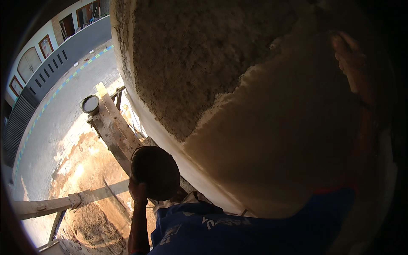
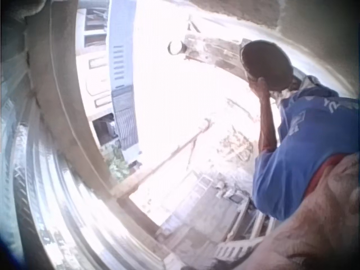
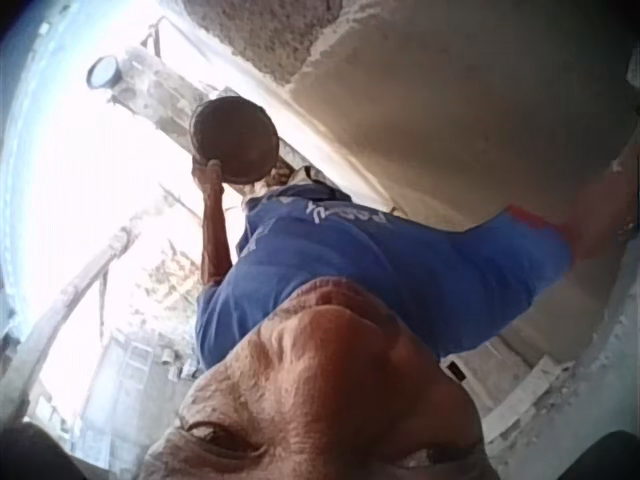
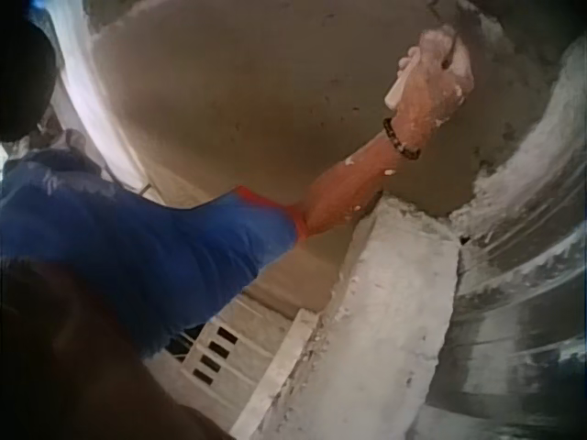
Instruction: The person applies wet plaster to a rough wall using a trowel and then smooths the surface with a float.
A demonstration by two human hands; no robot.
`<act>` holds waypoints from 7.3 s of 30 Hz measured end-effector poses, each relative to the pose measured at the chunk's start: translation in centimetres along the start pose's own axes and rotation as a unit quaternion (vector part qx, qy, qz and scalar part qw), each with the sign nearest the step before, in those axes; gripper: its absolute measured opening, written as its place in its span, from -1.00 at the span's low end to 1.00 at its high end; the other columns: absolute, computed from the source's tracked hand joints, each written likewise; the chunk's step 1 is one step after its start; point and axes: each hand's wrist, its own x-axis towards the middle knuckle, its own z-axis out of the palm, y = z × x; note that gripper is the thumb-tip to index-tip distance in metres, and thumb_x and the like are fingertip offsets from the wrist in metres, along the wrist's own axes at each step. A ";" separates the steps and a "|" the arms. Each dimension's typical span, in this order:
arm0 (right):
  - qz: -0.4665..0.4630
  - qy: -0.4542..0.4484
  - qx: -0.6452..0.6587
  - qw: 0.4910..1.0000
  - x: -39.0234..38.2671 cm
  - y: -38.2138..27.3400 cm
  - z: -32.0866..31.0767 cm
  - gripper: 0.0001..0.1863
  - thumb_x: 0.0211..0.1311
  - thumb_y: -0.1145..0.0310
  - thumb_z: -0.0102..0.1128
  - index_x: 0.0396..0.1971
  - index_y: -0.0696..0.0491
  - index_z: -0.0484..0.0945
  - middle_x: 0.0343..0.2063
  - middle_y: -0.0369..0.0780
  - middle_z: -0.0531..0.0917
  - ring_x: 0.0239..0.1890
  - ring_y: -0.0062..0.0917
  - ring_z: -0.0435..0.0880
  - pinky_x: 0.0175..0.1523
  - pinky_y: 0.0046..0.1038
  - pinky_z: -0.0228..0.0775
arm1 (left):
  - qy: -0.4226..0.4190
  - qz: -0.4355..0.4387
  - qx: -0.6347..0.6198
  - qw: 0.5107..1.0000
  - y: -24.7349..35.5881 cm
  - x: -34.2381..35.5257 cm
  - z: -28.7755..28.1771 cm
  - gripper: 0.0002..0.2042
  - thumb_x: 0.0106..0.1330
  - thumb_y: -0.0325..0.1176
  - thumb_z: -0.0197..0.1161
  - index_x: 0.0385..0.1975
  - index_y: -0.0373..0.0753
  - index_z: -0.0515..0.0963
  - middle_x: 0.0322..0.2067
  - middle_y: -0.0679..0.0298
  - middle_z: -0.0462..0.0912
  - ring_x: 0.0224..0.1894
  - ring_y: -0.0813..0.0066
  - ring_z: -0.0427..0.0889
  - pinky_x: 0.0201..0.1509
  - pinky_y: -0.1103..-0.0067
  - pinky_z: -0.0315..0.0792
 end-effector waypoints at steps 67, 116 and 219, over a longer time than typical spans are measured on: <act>-0.496 -0.262 0.134 0.817 -6.5 -14.5 11.5 -0.58 0.24 0.24 0.19 0.03 0.14 0.50 -0.20 -0.11 0.64 -0.20 -0.41 0.64 -0.09 -0.38 0.47 | 0.218 -0.065 0.080 0.970 -4.5 -6.6 -6.8 -0.39 -0.18 -0.51 0.04 0.05 -0.36 0.47 -0.08 -0.03 0.61 0.02 0.14 0.58 0.15 0.37 0.40; -0.475 -0.437 0.244 0.724 -32.5 -0.8 40.9 -0.77 0.14 0.36 0.13 -0.18 0.04 0.53 -0.20 -0.21 0.62 -0.37 -0.22 0.66 -0.26 -0.21 0.54 | 0.129 -0.053 0.009 0.990 7.5 -0.5 -2.5 -0.47 -0.11 -0.53 0.09 0.02 -0.40 0.45 -0.22 -0.04 0.65 -0.16 0.14 0.65 -0.03 0.39 0.49; -0.228 -0.472 0.188 0.831 -22.4 1.0 27.3 -0.55 0.09 0.23 0.30 -0.04 0.09 0.44 -0.35 -0.13 0.61 -0.24 -0.34 0.62 -0.13 -0.34 0.42 | 0.009 0.006 -0.081 0.997 8.6 1.9 2.0 -0.47 -0.12 -0.59 0.06 0.02 -0.38 0.45 -0.20 0.08 0.66 -0.15 0.27 0.64 -0.05 0.46 0.50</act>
